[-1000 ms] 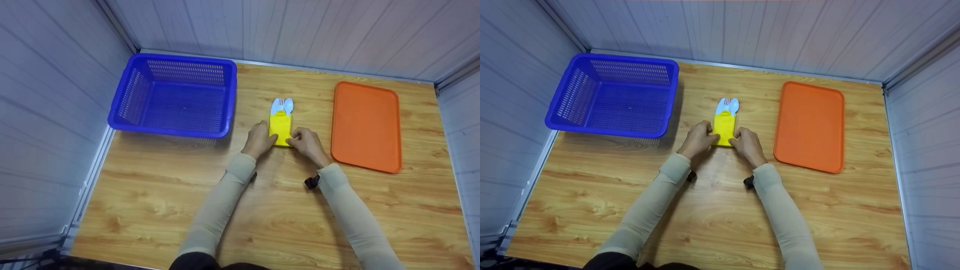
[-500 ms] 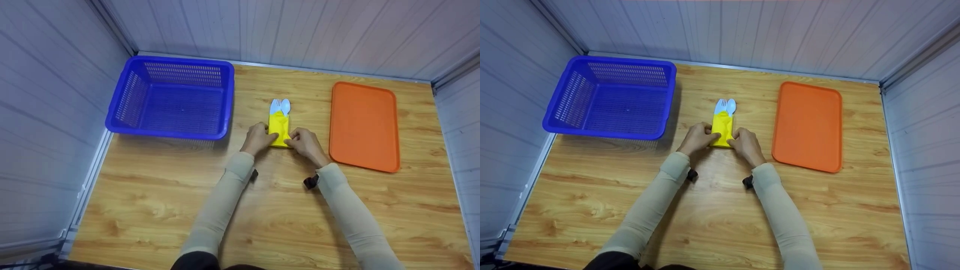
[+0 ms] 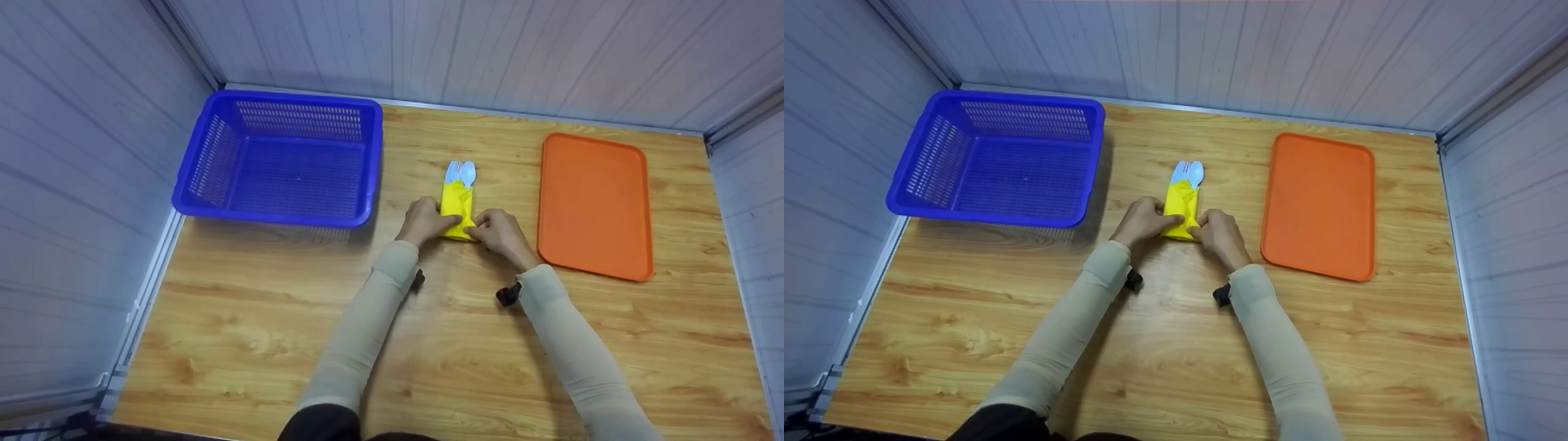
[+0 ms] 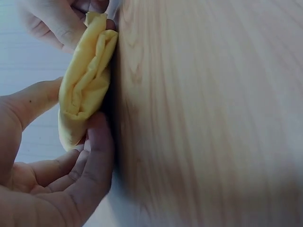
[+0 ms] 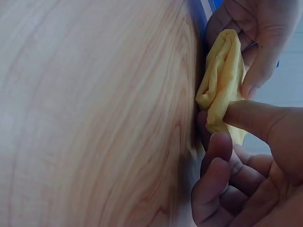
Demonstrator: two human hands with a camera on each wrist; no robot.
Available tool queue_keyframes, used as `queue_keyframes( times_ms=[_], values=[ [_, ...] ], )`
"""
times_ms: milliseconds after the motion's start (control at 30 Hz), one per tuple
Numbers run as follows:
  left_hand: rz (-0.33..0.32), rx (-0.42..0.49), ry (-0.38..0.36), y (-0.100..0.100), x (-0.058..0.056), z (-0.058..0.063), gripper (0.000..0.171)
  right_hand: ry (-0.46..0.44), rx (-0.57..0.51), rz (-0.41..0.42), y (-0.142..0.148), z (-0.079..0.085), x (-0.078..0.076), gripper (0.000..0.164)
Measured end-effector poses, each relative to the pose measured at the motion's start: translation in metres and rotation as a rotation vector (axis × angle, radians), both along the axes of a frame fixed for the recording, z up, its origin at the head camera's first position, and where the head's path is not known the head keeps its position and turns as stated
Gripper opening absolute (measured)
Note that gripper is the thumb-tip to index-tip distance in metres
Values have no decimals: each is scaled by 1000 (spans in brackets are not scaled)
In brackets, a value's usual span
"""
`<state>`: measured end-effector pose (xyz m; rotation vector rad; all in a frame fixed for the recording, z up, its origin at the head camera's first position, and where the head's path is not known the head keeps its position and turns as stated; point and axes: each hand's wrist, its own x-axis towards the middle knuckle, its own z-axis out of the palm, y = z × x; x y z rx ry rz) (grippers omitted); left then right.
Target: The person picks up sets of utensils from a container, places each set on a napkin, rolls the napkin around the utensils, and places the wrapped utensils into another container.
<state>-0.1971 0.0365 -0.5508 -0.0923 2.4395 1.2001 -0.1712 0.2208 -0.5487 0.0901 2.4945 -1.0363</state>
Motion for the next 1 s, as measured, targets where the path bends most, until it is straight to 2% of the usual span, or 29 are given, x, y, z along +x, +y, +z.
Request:
queue_keyframes(
  times_ms=[400,767,1000],
  values=[
    [-1,12,10,4,-2,0,28,-36,-2,2,3,0,-3,24],
    [39,99,-22,3,-2,-5,17,-89,-69,-11,6,-2,-5,28],
    [85,200,-43,2,4,-9,15,-146,-126,-46,9,-3,-6,29]
  ],
)
